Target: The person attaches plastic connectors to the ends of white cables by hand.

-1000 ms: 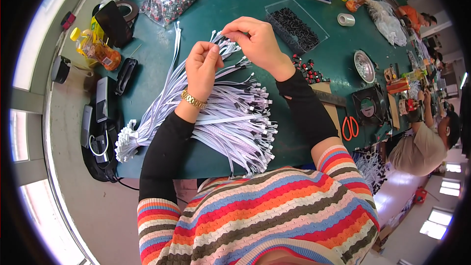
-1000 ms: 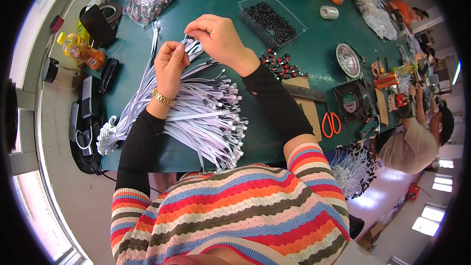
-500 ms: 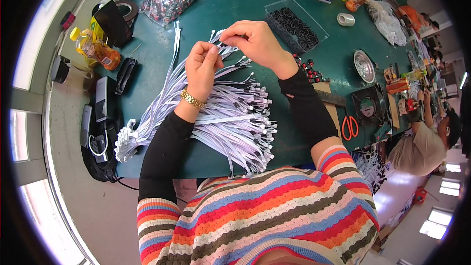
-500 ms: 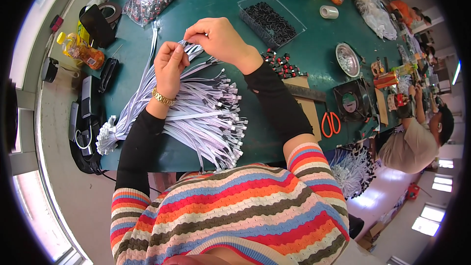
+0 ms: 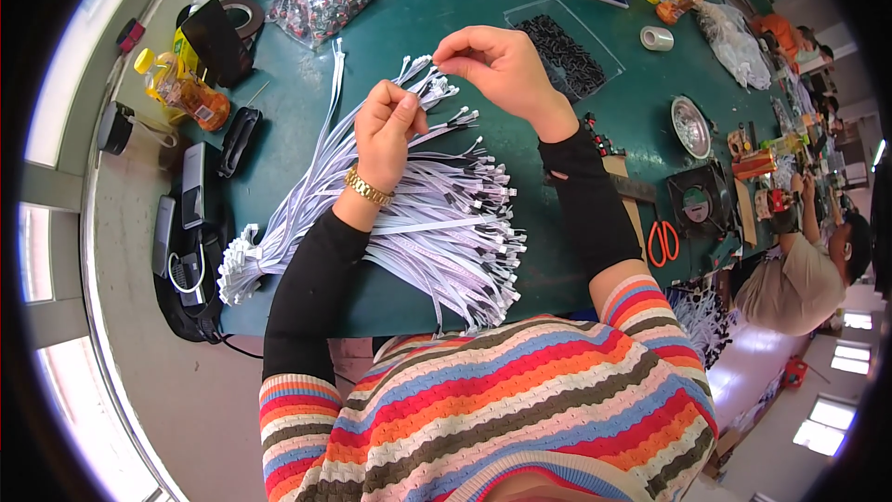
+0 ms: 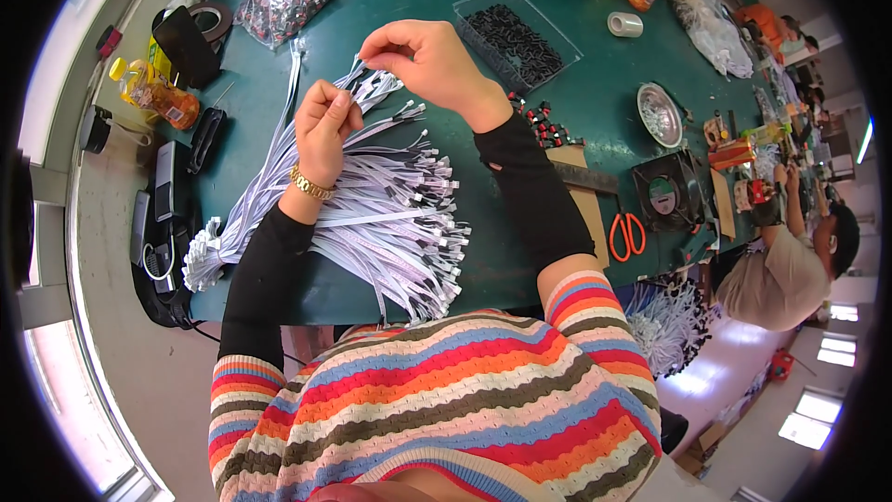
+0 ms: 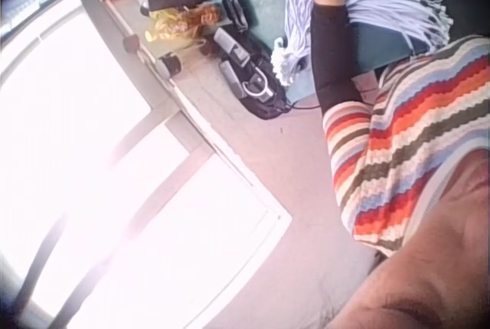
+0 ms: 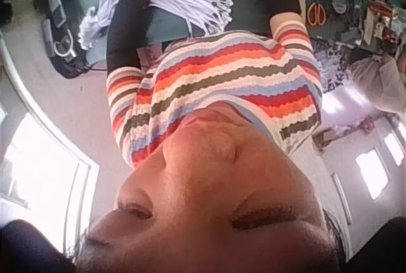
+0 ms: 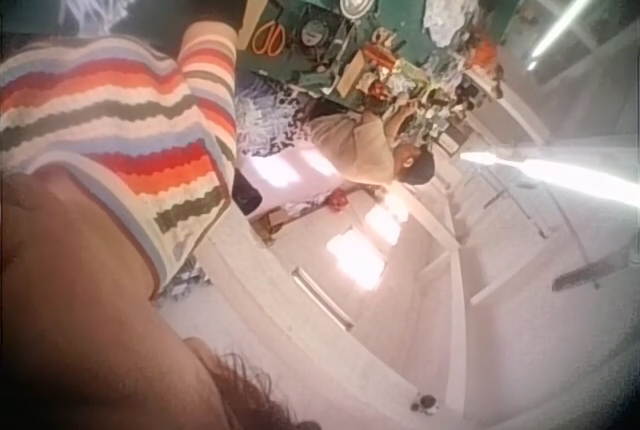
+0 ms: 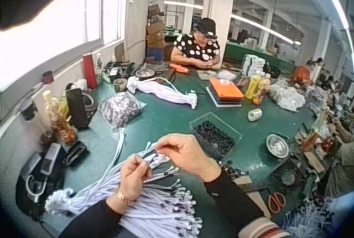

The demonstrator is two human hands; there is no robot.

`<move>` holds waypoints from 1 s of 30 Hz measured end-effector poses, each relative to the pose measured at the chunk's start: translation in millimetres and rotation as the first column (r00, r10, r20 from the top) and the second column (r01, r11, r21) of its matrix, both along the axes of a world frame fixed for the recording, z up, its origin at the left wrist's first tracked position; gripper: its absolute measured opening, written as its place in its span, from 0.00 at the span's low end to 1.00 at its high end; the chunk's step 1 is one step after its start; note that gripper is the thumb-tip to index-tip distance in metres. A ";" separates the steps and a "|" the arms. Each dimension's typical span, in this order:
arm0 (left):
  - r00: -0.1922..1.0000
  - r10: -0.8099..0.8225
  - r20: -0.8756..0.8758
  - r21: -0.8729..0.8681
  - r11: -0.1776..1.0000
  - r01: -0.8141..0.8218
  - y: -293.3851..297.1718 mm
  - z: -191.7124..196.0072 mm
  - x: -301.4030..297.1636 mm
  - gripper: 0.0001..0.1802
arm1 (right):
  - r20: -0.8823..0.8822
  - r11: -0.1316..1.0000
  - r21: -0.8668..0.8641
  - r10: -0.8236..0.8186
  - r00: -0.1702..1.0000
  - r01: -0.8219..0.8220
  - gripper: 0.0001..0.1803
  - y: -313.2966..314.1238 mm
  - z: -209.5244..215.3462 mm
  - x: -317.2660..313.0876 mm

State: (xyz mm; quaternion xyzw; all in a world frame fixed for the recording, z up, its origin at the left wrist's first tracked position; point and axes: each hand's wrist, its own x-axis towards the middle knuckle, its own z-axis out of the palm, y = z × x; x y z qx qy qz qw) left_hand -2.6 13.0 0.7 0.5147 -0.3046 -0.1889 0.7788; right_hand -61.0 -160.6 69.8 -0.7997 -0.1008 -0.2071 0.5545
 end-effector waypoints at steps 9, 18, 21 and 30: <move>1.000 -0.002 -0.007 -0.010 1.000 0.002 -1.7 1.6 -1.4 0.08 | 0.057 0.980 -0.195 -0.029 0.998 0.040 0.05 4.4 6.4 -3.3; 1.000 0.017 0.012 0.004 1.000 -0.017 -3.1 -1.6 -0.6 0.08 | 0.221 0.941 -0.331 0.001 0.975 0.074 0.03 4.1 1.7 0.1; 1.000 0.018 0.022 0.013 1.000 -0.019 -3.6 -1.8 -0.5 0.08 | 0.263 0.915 -0.394 0.021 0.964 0.087 0.04 3.6 2.3 0.1; 0.994 0.036 0.106 0.094 0.995 -0.046 -6.5 -1.5 -3.0 0.07 | 0.310 0.880 -0.466 0.066 0.948 0.092 0.03 2.2 4.6 1.0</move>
